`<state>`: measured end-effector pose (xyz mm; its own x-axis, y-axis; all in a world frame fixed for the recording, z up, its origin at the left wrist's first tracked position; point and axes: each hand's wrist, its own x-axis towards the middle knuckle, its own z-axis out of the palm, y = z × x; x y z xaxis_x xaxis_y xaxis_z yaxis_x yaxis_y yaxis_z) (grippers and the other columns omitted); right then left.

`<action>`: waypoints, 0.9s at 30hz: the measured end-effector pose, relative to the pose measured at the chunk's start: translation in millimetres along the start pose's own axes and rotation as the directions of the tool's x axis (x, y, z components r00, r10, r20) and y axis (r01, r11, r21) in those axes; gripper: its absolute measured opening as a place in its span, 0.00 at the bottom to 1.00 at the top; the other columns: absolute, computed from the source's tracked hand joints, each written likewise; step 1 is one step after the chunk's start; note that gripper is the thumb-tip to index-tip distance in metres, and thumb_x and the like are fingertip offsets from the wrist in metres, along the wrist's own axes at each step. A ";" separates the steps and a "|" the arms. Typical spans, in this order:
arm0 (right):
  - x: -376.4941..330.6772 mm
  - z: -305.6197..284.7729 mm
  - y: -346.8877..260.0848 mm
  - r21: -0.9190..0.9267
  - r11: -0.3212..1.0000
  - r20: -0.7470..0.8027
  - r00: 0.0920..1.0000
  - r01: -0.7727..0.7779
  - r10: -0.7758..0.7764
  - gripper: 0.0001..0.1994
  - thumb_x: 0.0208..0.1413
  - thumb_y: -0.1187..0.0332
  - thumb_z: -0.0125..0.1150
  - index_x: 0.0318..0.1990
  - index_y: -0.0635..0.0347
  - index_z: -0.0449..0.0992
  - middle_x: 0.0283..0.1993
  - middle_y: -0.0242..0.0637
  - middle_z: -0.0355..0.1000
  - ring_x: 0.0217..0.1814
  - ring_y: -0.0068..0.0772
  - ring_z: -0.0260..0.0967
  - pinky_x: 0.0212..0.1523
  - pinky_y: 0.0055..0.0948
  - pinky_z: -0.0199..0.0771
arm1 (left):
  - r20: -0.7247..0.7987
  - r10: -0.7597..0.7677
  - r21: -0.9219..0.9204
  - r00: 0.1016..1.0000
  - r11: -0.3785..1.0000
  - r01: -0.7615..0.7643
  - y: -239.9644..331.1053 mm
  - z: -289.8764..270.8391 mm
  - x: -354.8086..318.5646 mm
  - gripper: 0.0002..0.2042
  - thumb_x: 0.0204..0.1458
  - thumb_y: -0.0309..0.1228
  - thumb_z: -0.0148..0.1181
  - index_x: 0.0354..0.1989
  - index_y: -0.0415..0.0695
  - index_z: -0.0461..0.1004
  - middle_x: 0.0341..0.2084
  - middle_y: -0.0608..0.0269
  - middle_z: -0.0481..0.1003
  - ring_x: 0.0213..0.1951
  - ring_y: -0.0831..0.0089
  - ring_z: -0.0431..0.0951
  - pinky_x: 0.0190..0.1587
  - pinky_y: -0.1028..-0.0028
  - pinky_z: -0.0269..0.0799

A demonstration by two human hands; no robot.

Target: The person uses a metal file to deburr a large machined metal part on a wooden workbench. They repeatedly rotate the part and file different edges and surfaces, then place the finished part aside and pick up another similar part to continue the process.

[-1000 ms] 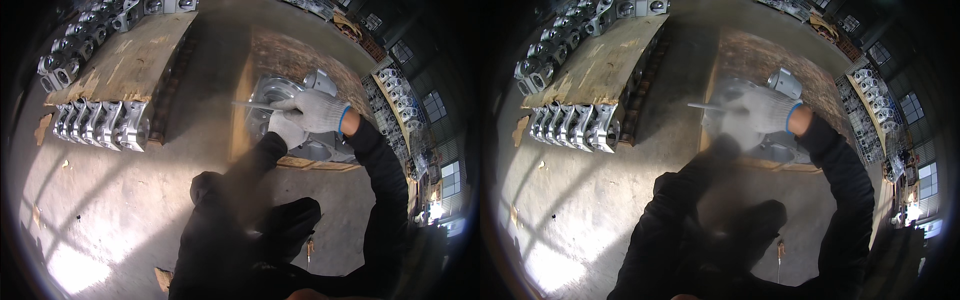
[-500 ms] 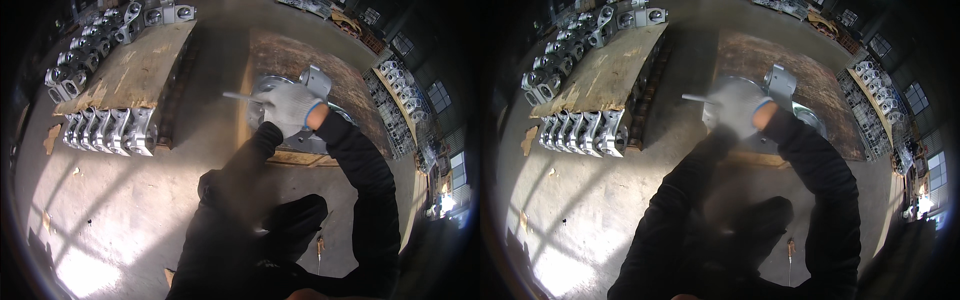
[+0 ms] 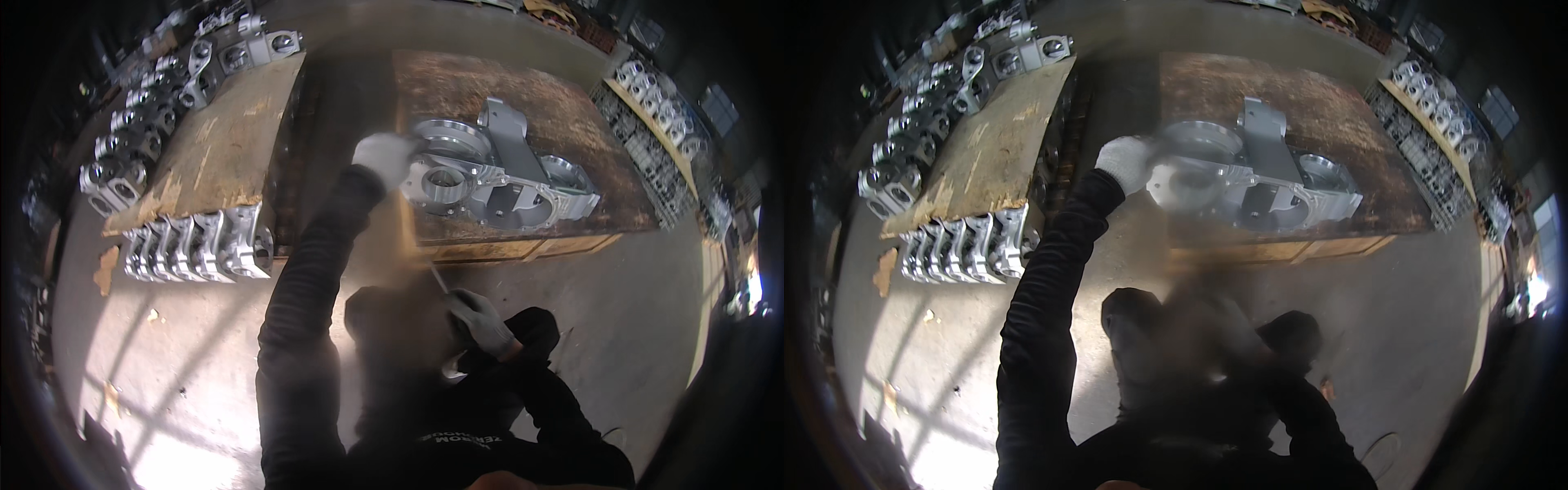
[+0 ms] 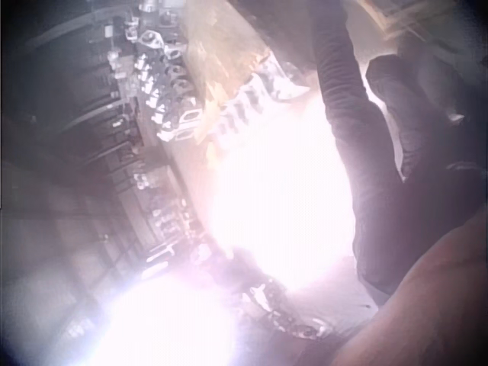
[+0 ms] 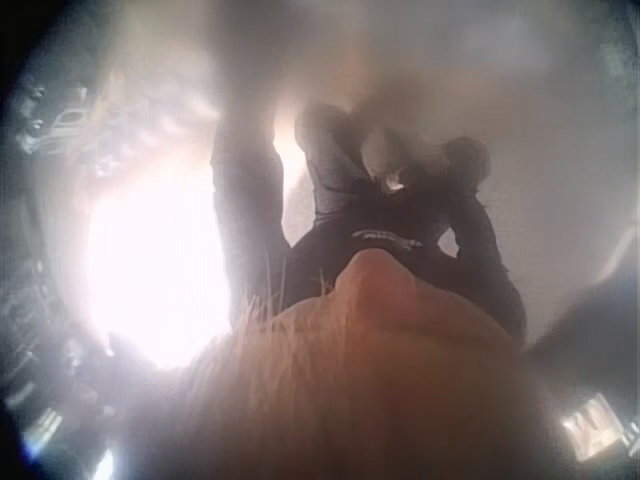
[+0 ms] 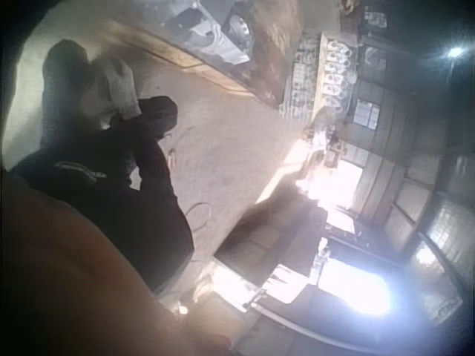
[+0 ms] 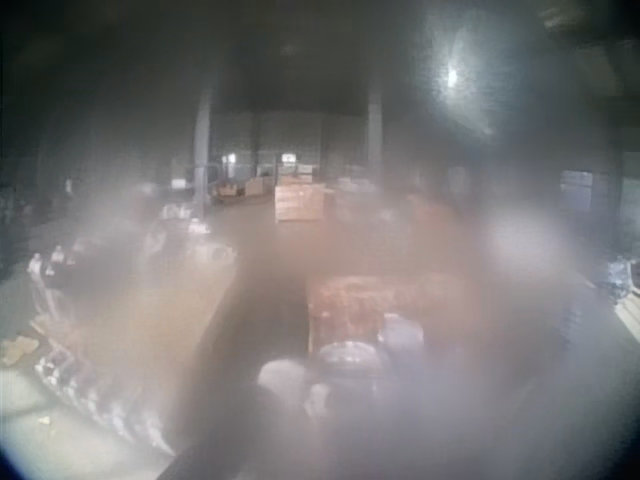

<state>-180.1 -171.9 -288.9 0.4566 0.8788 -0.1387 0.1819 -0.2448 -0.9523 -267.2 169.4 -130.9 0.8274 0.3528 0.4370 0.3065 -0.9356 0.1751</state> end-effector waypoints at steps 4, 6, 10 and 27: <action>61.9 72.4 -20.7 0.613 0.691 0.291 0.923 -0.383 0.253 0.13 0.75 0.59 0.57 0.47 0.59 0.80 0.34 0.29 0.78 0.29 0.21 0.73 0.26 0.23 0.72 | 0.082 -0.099 0.183 0.992 0.980 0.083 15.1 -8.4 1.0 0.12 0.64 0.36 0.57 0.50 0.61 0.86 0.41 0.60 0.85 0.45 0.57 0.86 0.47 0.57 0.81; 108.1 87.0 -40.8 0.893 0.141 0.405 0.899 -0.428 0.165 0.14 0.76 0.59 0.54 0.45 0.58 0.81 0.36 0.29 0.79 0.31 0.20 0.75 0.28 0.22 0.76 | -0.022 -0.066 0.273 0.998 0.960 0.069 23.0 -8.2 -4.1 0.12 0.63 0.35 0.57 0.48 0.61 0.86 0.38 0.60 0.85 0.43 0.58 0.87 0.45 0.58 0.81; 151.4 105.2 -54.7 0.957 0.138 0.266 0.963 -0.257 -0.048 0.13 0.77 0.61 0.53 0.47 0.58 0.80 0.39 0.28 0.79 0.34 0.22 0.77 0.32 0.22 0.81 | -0.181 -0.054 0.304 0.982 0.946 0.108 27.8 -5.2 -8.4 0.08 0.54 0.44 0.67 0.34 0.58 0.86 0.30 0.62 0.84 0.35 0.60 0.86 0.39 0.61 0.80; 202.9 161.8 -20.9 0.957 0.238 -0.042 0.892 0.165 -0.451 0.12 0.75 0.64 0.52 0.54 0.62 0.76 0.44 0.30 0.75 0.42 0.21 0.73 0.46 0.23 0.77 | -0.053 -0.111 0.309 0.992 0.943 0.122 23.3 -11.4 2.2 0.19 0.55 0.57 0.69 0.39 0.56 0.89 0.27 0.53 0.84 0.33 0.50 0.86 0.37 0.53 0.80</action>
<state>-232.2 77.8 -341.1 0.3617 0.8768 0.3169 -0.7149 0.4790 -0.5094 -263.6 148.5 -115.8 0.7620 0.4547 0.4611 0.5357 -0.8427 -0.0544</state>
